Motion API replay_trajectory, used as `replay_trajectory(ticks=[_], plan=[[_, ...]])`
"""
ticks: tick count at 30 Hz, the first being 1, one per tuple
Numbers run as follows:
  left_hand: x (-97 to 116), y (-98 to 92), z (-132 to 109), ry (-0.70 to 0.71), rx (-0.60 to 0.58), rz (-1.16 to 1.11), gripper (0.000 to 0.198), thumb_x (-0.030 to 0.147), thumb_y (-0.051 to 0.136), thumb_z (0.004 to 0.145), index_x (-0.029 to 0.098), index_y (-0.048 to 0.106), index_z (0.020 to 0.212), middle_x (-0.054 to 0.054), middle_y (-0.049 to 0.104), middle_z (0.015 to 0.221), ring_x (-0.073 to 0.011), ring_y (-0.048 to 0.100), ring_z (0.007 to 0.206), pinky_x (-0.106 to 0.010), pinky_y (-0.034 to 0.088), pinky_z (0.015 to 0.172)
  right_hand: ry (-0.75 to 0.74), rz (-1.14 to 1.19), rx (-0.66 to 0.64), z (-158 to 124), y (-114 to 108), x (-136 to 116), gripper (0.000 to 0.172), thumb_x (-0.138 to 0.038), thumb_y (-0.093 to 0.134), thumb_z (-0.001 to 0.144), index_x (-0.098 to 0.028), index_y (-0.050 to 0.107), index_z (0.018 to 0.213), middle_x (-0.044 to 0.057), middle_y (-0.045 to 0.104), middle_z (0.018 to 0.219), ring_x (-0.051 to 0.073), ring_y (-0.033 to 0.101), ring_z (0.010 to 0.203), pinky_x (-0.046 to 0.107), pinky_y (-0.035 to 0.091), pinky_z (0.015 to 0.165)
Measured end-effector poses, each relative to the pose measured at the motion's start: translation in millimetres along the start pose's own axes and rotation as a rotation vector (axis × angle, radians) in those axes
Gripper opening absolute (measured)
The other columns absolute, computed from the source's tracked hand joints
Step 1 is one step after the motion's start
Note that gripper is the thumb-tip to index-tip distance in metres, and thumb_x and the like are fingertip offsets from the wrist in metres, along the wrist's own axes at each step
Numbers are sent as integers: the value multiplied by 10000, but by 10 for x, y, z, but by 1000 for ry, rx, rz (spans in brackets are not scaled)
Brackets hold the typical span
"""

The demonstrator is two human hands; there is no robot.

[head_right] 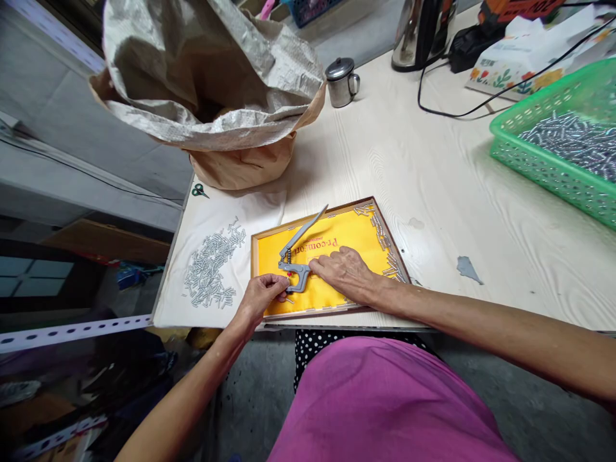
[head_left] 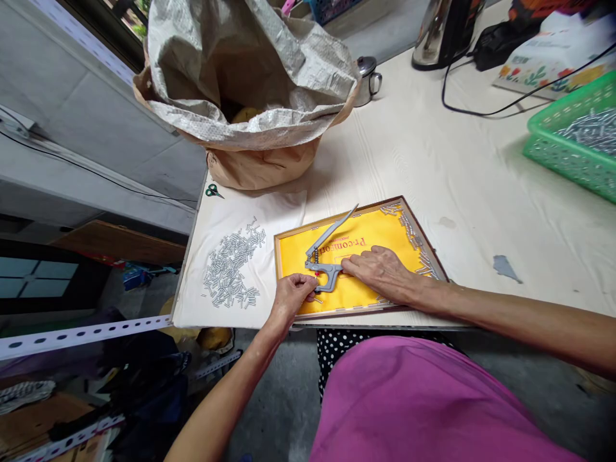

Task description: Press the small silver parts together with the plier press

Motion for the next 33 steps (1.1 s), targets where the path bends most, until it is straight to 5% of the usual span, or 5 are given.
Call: replay_trajectory(ticks=[10, 14, 18, 29, 33], plan=[[149, 65, -35, -184, -116, 235, 193, 91, 679, 803, 127, 639, 617, 23, 581, 442, -78, 525, 408, -196, 498, 485, 52, -68, 40, 86, 40, 51, 162, -307, 515, 979, -206, 613, 1061, 103, 653, 1085, 256, 555, 978, 364, 343, 773], [145, 70, -38, -193, -110, 238, 184, 90, 692, 797, 129, 638, 626, 32, 580, 445, -71, 524, 408, -185, 498, 482, 71, -33, 131, 168, -142, 261, 680, -574, 677, 830, -160, 515, 1346, 208, 441, 1459, 374, 416, 1264, 454, 360, 942], [132, 65, -55, -185, -97, 225, 210, 106, 685, 808, 128, 619, 610, 28, 582, 447, -64, 524, 402, -166, 475, 465, 49, -22, 36, 279, -107, 435, 979, -685, 736, 684, -160, 422, 1449, 221, 419, 1472, 417, 366, 1306, 506, 339, 992], [77, 51, -43, -180, -104, 265, 243, 244, 751, 769, 142, 598, 609, 2, 595, 505, -94, 552, 448, -215, 496, 509, 38, -72, 0, 316, -184, 390, 692, -662, 676, 747, -99, 612, 1146, 141, 616, 1077, 296, 480, 983, 414, 315, 847], [224, 19, -143, 158, 54, 605, 158, 272, 670, 842, 151, 623, 752, -67, 662, 749, -187, 658, 695, -332, 563, 692, 34, -49, -17, 278, -163, 369, 553, -584, 689, 797, -104, 633, 1066, 133, 614, 1046, 277, 478, 963, 380, 310, 813]])
Point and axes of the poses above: each hand's wrist, its own z-axis towards the middle knuckle, its own y-axis out of the palm, x = y × z, the point moved 6 cm from there along z, towards the middle knuckle
